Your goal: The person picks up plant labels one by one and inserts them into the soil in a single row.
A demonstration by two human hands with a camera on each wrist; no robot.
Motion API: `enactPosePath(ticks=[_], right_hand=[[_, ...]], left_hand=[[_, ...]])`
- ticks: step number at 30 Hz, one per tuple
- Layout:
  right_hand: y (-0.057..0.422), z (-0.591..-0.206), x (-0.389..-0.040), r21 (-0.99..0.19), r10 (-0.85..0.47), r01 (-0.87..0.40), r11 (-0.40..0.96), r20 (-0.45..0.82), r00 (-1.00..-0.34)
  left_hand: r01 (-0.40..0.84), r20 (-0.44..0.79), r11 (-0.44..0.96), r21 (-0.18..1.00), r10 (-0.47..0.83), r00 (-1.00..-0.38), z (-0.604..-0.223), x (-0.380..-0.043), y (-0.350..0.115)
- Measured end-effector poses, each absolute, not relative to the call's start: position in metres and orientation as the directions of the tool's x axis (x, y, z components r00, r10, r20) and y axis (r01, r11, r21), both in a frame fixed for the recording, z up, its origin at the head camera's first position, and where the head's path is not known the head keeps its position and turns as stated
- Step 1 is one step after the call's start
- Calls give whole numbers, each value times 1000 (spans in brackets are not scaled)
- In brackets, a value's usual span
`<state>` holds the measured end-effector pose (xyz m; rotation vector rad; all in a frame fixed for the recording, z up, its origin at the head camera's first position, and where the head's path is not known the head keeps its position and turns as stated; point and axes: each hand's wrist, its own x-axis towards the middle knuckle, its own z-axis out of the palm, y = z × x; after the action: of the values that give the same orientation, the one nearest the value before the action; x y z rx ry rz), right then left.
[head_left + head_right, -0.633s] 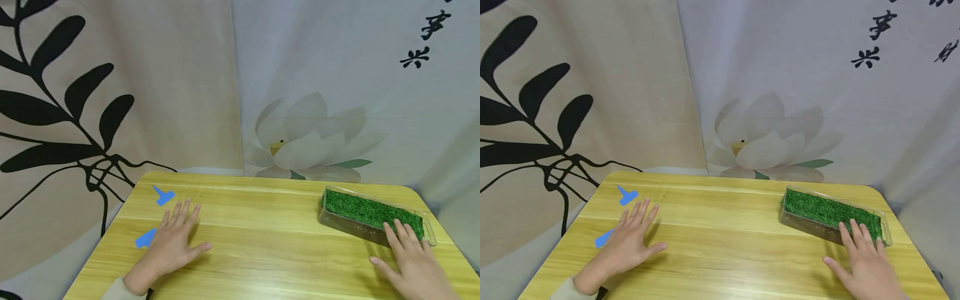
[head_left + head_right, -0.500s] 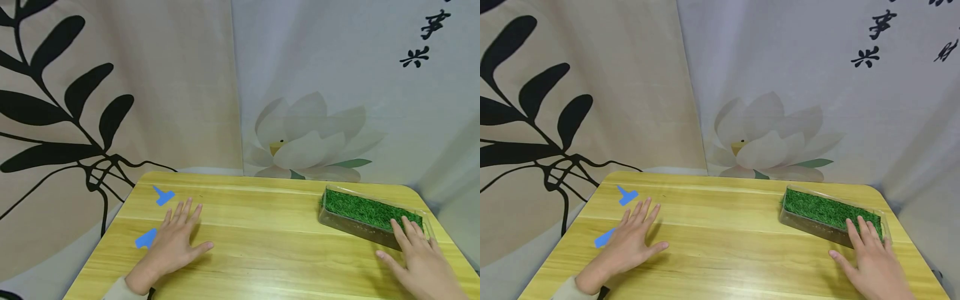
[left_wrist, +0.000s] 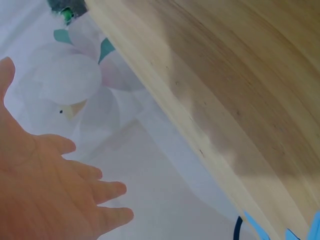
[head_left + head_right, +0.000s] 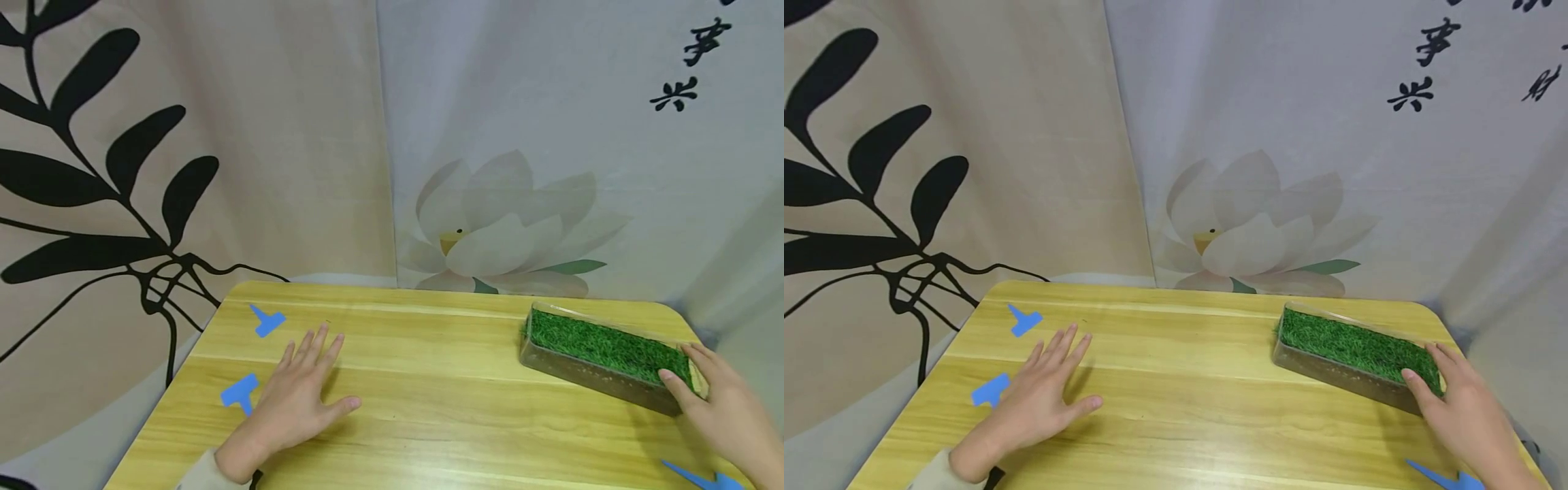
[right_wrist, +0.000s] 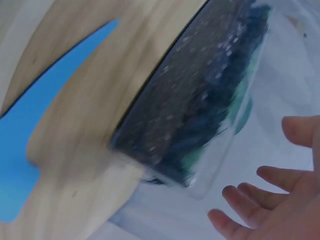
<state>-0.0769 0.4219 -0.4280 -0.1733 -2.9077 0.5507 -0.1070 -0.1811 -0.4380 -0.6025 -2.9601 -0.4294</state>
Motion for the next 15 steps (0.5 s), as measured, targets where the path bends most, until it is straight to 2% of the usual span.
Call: enactPosePath(ticks=[5,10,12,15], right_hand=[[435,-433,-85,-442,313,242,864,93,-945],[440,-434,-92,-500,511,458,735,-36,-859],[444,-436,-95,-497,556,522,693,-93,-826],[453,-442,-97,-489,566,545,682,-120,-816]], left_hand=[[402,153,876,267,374,-915,-437,-106,-177],[406,162,870,279,374,-913,-437,-107,-174],[408,164,867,285,375,-912,-437,-108,-173],[409,163,863,296,376,-912,-437,-110,-171]])
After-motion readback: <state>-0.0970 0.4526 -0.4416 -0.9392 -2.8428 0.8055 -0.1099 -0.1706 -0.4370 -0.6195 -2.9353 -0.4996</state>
